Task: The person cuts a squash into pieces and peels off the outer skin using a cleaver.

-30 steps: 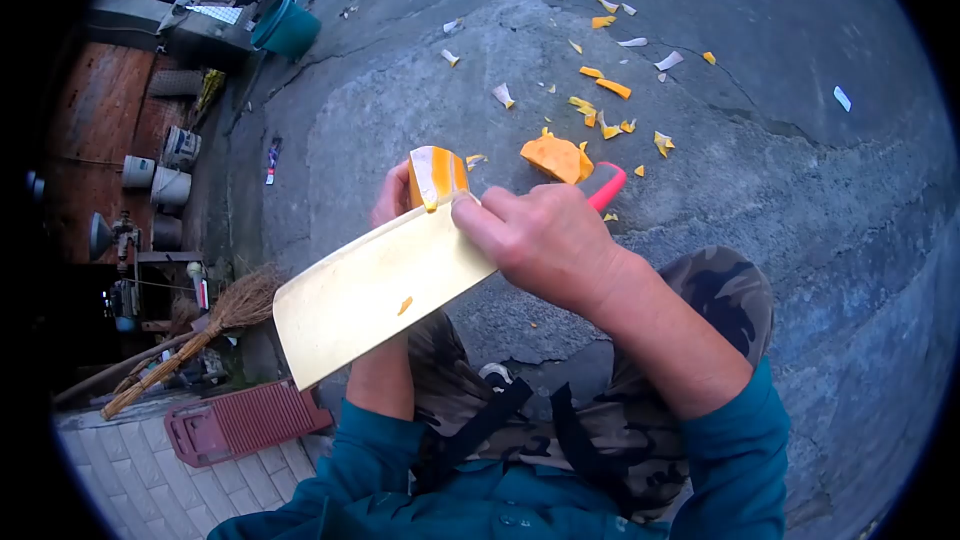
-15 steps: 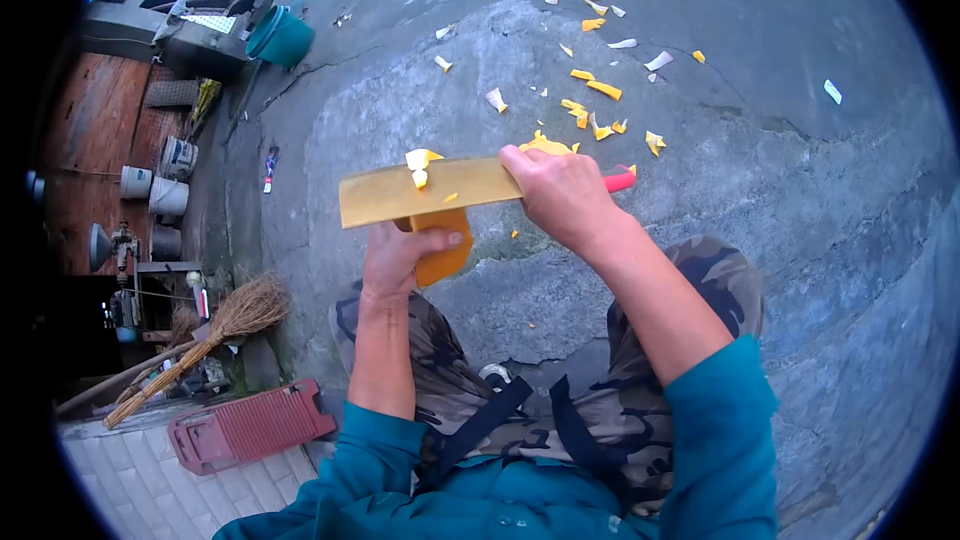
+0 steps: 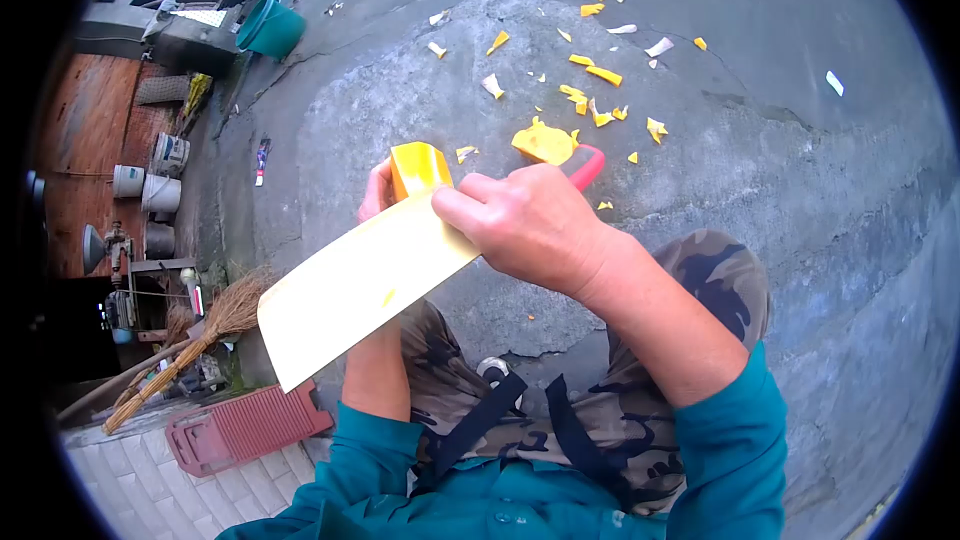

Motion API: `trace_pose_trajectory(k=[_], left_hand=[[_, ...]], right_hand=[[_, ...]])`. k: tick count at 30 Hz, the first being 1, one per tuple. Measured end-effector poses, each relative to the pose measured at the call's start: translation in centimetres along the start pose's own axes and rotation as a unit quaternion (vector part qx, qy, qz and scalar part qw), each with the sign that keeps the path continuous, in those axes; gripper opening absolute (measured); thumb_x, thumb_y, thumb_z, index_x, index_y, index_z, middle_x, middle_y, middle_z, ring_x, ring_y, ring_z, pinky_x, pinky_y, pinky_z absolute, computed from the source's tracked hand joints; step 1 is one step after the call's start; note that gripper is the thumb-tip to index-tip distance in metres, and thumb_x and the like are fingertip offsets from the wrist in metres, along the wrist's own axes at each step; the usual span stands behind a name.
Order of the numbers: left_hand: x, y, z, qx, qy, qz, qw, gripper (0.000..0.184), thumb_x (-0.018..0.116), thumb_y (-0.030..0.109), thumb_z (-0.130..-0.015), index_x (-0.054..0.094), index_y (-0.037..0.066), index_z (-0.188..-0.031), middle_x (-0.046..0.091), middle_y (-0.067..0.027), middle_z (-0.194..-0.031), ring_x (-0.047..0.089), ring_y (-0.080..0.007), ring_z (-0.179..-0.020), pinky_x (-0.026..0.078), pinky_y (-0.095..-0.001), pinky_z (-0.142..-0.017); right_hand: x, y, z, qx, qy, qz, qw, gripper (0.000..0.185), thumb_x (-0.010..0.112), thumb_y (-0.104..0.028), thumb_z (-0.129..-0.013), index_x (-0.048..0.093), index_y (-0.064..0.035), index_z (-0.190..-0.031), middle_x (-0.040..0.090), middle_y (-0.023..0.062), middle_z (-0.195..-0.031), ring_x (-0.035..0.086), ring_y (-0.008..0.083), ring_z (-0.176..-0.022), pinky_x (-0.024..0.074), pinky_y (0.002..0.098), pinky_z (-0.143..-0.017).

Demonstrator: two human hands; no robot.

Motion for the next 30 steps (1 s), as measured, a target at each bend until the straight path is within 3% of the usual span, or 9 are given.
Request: trace_pose_trajectory(k=[7,11,12,14,17,19,21,24,30], left_hand=[[-1.3,-0.7,-0.3,0.066,0.014,-0.212,0.975,0.056,0.075,0.018,-0.078,0.050,0.008,-0.126,0.054,-0.0100,-0.122,0.053,-0.0194,-0.113,0.045,-0.0332,-0.095],[-1.1,-2.2,-0.6,0.019,-0.012,-0.066,0.998,0.054,0.072,0.019,-0.081,0.049,0.008,-0.128,0.053,-0.0097,-0.123,0.053,-0.0194,-0.114,0.044,-0.0328,-0.097],[-1.0,-2.3,-0.7,0.054,-0.045,-0.009,0.998,0.057,0.069,0.030,-0.084,0.046,0.006,-0.130,0.053,-0.0093,-0.124,0.053,-0.0180,-0.115,0.043,-0.0324,-0.098],[0.3,-0.4,-0.1,0.024,-0.054,0.087,0.994,0.062,0.075,0.014,-0.075,0.046,0.004,-0.129,0.055,-0.0083,-0.120,0.055,-0.0190,-0.111,0.044,-0.0328,-0.097],[1.4,0.9,0.5,0.016,-0.109,-0.034,0.993,0.075,0.080,0.007,-0.062,0.046,0.003,-0.129,0.056,-0.0064,-0.117,0.055,-0.0177,-0.109,0.044,-0.0324,-0.097],[1.3,2.4,0.5,0.019,-0.051,0.009,0.998,0.082,0.080,0.000,-0.050,0.049,0.004,-0.125,0.057,-0.0050,-0.117,0.057,-0.0189,-0.106,0.044,-0.0338,-0.096],[0.5,0.9,0.0,0.031,-0.088,-0.043,0.995,0.075,0.082,0.012,-0.062,0.046,0.005,-0.128,0.058,-0.0069,-0.114,0.059,-0.0186,-0.102,0.047,-0.0332,-0.091],[0.7,-0.7,-0.2,-0.025,-0.038,0.217,0.975,0.054,0.070,0.026,-0.085,0.044,0.009,-0.130,0.059,-0.0116,-0.113,0.063,-0.0219,-0.099,0.053,-0.0337,-0.083],[0.1,-0.4,-0.4,0.035,-0.001,0.089,0.995,0.053,0.072,0.022,-0.083,0.046,0.008,-0.127,0.059,-0.0106,-0.112,0.062,-0.0200,-0.097,0.053,-0.0342,-0.082]], right_hand=[[0.3,0.5,0.5,0.003,-0.020,-0.051,0.998,0.013,0.061,-0.007,-0.073,0.054,-0.0086,-0.084,0.058,0.0054,-0.069,0.063,0.0256,-0.058,0.0491,0.0363,-0.049],[1.0,2.2,1.4,0.041,-0.006,0.000,0.999,0.014,0.061,-0.007,-0.073,0.054,-0.0080,-0.086,0.059,0.0058,-0.070,0.063,0.0262,-0.060,0.0498,0.0368,-0.050],[1.1,2.5,1.6,0.044,0.004,0.000,0.999,0.015,0.061,-0.007,-0.074,0.054,-0.0077,-0.087,0.059,0.0061,-0.070,0.064,0.0263,-0.061,0.0503,0.0369,-0.051],[1.3,3.0,1.7,0.044,0.015,0.001,0.999,0.016,0.061,-0.007,-0.074,0.054,-0.0075,-0.088,0.059,0.0065,-0.070,0.064,0.0265,-0.061,0.0507,0.0369,-0.051],[1.7,6.3,2.2,0.133,0.044,0.042,0.989,0.014,0.059,-0.004,-0.077,0.054,-0.0065,-0.089,0.061,0.0099,-0.071,0.065,0.0308,-0.066,0.0521,0.0388,-0.055],[0.3,7.8,2.8,0.182,0.074,-0.004,0.980,0.013,0.059,-0.002,-0.077,0.053,-0.0063,-0.088,0.061,0.0112,-0.071,0.065,0.0324,-0.068,0.0522,0.0400,-0.056],[0.1,5.4,2.0,0.129,0.065,-0.017,0.989,0.015,0.060,-0.002,-0.076,0.053,-0.0066,-0.088,0.061,0.0105,-0.071,0.065,0.0314,-0.066,0.0521,0.0394,-0.056],[-0.9,1.4,1.2,0.023,0.056,-0.006,0.998,0.017,0.061,-0.005,-0.075,0.055,-0.0069,-0.091,0.057,0.0063,-0.070,0.063,0.0244,-0.060,0.0509,0.0348,-0.051],[-0.6,-0.5,0.5,-0.001,0.037,-0.016,0.999,0.018,0.059,-0.004,-0.075,0.054,-0.0058,-0.092,0.056,0.0058,-0.069,0.063,0.0225,-0.057,0.0485,0.0334,-0.047]])
Point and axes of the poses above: each hand's wrist, its own z-axis away from the middle knuckle, its own x-axis out of the palm, y = z × x, the point moved 9 cm from there along -z, towards the middle knuckle
